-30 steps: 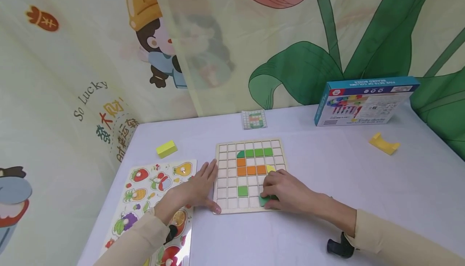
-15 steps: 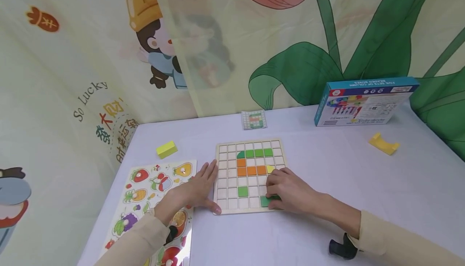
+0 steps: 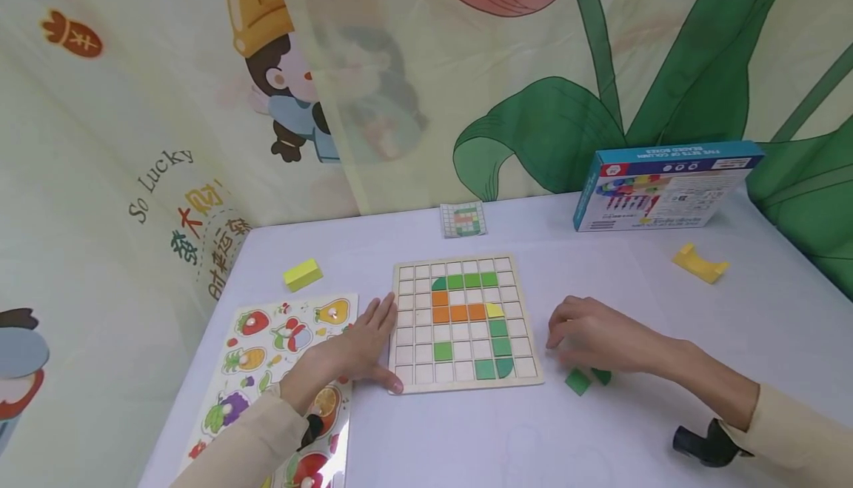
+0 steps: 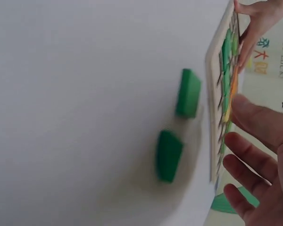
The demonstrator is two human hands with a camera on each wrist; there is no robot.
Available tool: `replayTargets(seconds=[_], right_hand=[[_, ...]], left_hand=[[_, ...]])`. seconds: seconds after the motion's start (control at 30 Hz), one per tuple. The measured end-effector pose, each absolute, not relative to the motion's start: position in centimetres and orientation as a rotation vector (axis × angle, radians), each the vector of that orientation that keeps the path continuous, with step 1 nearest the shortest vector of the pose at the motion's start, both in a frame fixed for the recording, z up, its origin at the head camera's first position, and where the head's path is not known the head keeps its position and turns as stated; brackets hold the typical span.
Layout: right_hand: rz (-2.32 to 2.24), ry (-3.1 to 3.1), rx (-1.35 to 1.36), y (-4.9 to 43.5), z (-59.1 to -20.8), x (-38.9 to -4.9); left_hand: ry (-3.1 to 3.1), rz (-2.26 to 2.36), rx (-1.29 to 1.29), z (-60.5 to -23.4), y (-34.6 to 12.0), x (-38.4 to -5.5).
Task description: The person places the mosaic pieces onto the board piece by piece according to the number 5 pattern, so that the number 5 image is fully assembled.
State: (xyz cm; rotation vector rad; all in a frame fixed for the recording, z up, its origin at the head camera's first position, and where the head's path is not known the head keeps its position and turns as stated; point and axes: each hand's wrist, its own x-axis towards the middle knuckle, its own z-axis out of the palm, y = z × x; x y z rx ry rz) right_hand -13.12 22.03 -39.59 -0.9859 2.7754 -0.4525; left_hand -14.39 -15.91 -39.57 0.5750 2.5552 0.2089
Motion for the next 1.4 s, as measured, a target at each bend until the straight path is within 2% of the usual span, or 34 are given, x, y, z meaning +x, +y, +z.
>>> replayTargets(seconds=[0.27,0.87,1.03,1.4], right_hand=[[-0.491,2.596,-0.949,24.8,-40.7,-12.1],[-0.461,2.746,-0.992,24.2,-41.1,-12.0],[-0.452,2.887,-1.021,22.0,-41.1,-12.3],[-0.479,2.892,-1.219,13.4,-40.8,-12.0]], left_hand=[[2.555,0.209,0.583,-39.7,-16.1,-14.5],[2.566,0.182,0.607,-39.5,-16.0,-14.5],[2.563,0.178,0.593,-39.4,-16.1,-14.4],[2.556,0.183,0.605,-39.6,-16.0,-14.4]])
